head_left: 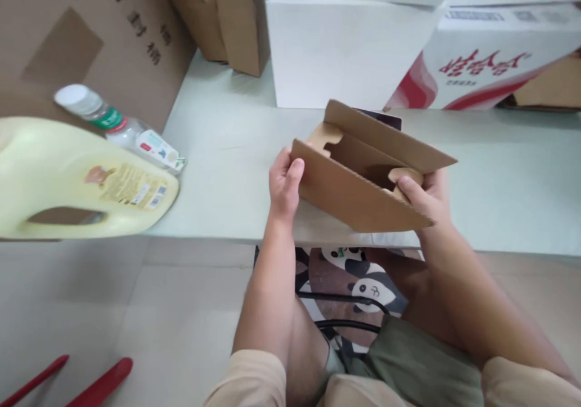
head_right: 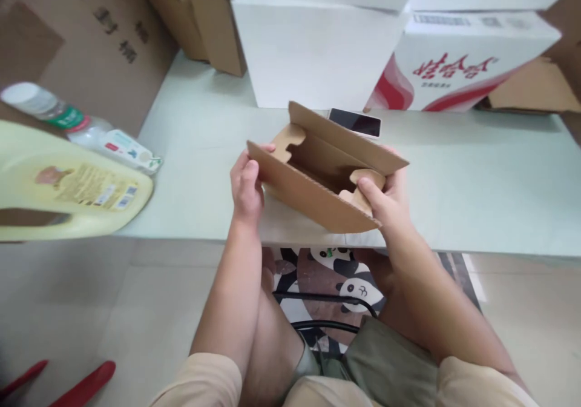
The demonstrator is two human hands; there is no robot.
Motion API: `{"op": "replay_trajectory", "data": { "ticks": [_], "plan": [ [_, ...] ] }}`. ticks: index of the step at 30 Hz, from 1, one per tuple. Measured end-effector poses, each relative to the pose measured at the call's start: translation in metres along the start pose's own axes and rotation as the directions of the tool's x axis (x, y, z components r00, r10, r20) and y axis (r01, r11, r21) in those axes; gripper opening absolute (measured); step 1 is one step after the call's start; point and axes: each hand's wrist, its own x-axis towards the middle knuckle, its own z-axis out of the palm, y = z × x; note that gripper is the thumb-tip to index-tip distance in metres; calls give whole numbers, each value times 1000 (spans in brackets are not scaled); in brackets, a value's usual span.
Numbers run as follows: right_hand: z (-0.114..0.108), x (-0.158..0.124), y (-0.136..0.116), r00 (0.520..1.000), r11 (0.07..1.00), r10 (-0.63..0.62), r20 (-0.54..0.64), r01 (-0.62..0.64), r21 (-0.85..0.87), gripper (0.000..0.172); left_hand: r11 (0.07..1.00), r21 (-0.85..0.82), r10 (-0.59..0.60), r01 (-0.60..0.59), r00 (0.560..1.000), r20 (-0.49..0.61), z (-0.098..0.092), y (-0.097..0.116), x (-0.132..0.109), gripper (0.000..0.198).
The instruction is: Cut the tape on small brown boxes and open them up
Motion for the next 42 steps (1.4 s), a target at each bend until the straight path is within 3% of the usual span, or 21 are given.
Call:
{"op": "replay_trajectory", "data": {
  "ticks": [3,6,9,15,18,21,27,32,35,38,42],
  "plan": [
    [-1,-3,10,999,998,10,-46,-7,66,37,988,149,50,-32,992,-117,11,-10,3,52],
    [4,0,8,997,982,-74,0,72,175,25,964,262,107,-47,969,-222,17,-19,11,57],
    [7,3,3,993,967,-115,38,103,234,16,949,313,123,-38,959,-256,20,-26,18,56],
    [-9,-1,8,972,964,-188,144,155,216,23,915,358,239,-184,964,-115,16,-31,23,61],
    [-20,-6,14,953,947,-212,218,146,285,34,884,431,221,-178,974,-51,14,-28,23,48],
    [-25,-9,16,950,943,-235,207,170,287,30,856,491,189,-163,982,-3,14,-25,21,34],
    [-20,-10,10,956,964,-249,153,230,132,32,829,532,208,-173,978,-5,14,-22,15,32],
    [-18,-9,12,953,961,-259,155,238,143,31,879,452,169,-153,986,4,6,-18,15,29],
    [-17,-11,18,960,966,-220,171,191,174,37,889,440,112,-128,992,64,1,-7,18,30],
    [-15,-14,24,975,976,-123,183,86,200,55,847,521,48,-111,990,134,0,6,19,36],
    [-14,-17,31,985,986,-58,161,31,165,65,811,579,22,-79,994,104,4,14,18,37]
  ]
}}
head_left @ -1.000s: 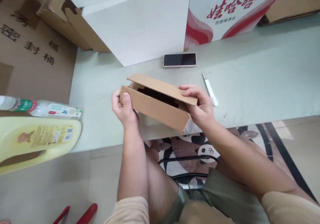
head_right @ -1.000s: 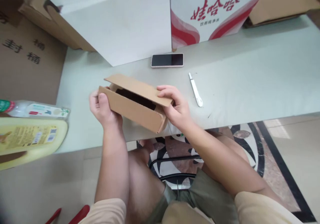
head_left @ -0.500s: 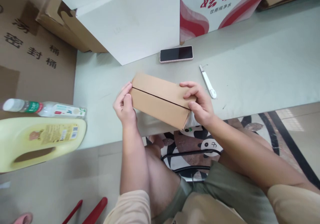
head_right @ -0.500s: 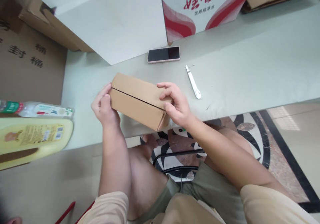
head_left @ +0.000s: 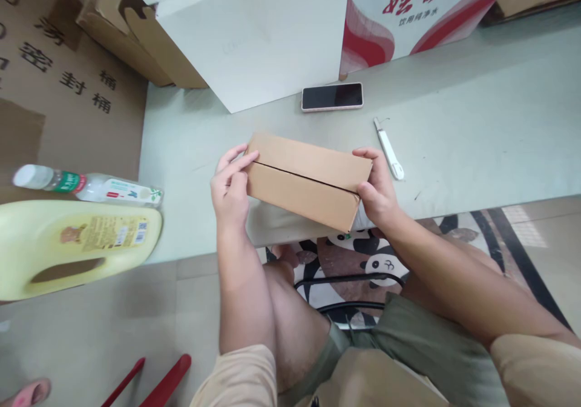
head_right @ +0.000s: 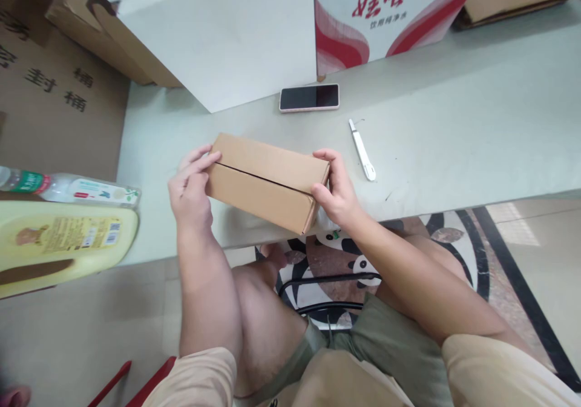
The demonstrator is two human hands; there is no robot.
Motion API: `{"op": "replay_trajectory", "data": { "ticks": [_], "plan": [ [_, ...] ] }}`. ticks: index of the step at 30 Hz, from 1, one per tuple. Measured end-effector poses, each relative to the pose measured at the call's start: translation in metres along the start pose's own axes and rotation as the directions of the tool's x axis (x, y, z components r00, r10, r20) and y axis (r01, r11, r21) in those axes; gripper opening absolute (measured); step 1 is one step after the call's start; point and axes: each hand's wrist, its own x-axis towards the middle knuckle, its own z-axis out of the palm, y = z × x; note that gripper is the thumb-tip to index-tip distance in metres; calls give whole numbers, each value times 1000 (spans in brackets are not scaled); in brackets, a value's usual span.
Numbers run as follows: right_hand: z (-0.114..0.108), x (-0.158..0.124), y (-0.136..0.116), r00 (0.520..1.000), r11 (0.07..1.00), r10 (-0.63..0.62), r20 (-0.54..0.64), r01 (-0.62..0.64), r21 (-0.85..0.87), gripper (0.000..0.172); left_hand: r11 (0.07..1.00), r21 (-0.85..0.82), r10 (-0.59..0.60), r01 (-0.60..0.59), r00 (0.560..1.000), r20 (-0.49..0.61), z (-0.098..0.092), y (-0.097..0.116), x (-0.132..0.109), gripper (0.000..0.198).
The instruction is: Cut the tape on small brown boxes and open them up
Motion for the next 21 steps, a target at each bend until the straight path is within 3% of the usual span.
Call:
{"op": "replay_trajectory", "data": {
  "ticks": [5,8,11,13,15,17,21],
  "plan": [
    [-5,4,6,998,999,3,-57,0,41,63,1000,17,4,-2,991,-135,4,-9,2,40],
    [-9,7,10,984,988,152,-97,-148,45,59,998,-40,-47,39,970,-239,2,-17,6,41],
    [-8,6,12,954,946,289,82,-297,132,64,979,-166,-170,121,932,-319,0,-22,10,40],
    [-5,4,11,933,915,256,252,-318,247,69,952,-247,-258,179,906,-335,1,-24,12,39],
    [-1,1,9,939,905,164,303,-265,332,71,921,-316,-324,226,896,-304,3,-24,12,38],
    [1,-3,4,961,930,68,267,-158,331,72,868,-392,-407,305,890,-208,8,-22,10,36],
    [-1,-8,-10,959,992,-70,274,39,118,72,712,-511,-523,482,849,74,25,-12,3,33]
  ]
}}
